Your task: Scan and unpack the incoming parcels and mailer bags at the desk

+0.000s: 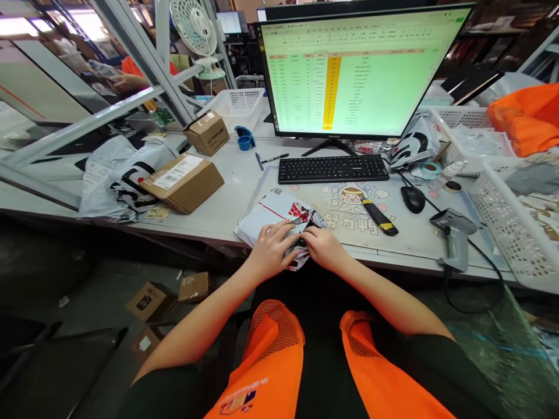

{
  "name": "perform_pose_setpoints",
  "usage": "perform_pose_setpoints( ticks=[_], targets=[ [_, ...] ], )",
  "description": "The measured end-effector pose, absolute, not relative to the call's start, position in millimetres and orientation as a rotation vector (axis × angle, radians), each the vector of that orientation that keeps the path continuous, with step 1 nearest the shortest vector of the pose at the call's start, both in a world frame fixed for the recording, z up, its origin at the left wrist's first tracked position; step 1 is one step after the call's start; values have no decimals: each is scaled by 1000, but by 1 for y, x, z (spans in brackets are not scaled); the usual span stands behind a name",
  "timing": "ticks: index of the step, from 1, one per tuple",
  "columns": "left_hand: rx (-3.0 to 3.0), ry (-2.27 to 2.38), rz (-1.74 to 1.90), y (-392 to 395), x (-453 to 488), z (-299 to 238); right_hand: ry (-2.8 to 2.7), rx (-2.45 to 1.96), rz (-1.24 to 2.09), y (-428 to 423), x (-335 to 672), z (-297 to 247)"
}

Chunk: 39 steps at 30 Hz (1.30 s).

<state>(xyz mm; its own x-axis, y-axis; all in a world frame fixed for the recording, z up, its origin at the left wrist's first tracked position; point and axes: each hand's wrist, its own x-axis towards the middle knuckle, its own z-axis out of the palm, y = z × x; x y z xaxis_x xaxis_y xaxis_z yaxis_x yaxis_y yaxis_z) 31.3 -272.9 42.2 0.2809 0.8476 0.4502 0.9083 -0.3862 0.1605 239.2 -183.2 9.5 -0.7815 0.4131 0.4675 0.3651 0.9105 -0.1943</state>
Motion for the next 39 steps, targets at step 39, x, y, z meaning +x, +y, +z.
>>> perform_pose_setpoints(
  ticks=[39],
  targets=[
    [-1921,-2404,-2136,-317,-58,65,-2888,2,-48,-174,148,145]
  ],
)
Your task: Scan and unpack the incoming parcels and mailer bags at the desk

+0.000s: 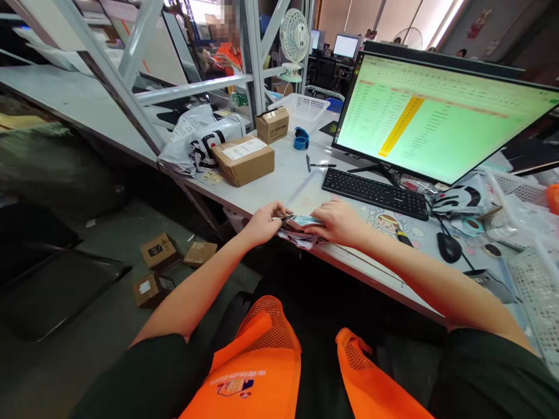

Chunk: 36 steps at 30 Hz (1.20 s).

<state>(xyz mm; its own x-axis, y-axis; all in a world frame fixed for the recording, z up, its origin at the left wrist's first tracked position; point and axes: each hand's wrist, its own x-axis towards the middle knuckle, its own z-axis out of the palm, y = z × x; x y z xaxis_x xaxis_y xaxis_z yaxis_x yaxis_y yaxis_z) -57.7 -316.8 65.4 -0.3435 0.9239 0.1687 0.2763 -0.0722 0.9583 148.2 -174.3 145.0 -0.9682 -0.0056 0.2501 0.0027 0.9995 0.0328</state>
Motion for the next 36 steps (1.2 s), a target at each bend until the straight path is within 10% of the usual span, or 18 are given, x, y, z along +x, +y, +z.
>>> perform_pose_setpoints(
  ticks=[20,36],
  targets=[
    [1624,1488,1152,-285,-73,105,-2835,-421,2,-177,136,134],
    [2269,2105,49,-240,15,156,-2565,-1008,523,-121,203,129]
  ],
)
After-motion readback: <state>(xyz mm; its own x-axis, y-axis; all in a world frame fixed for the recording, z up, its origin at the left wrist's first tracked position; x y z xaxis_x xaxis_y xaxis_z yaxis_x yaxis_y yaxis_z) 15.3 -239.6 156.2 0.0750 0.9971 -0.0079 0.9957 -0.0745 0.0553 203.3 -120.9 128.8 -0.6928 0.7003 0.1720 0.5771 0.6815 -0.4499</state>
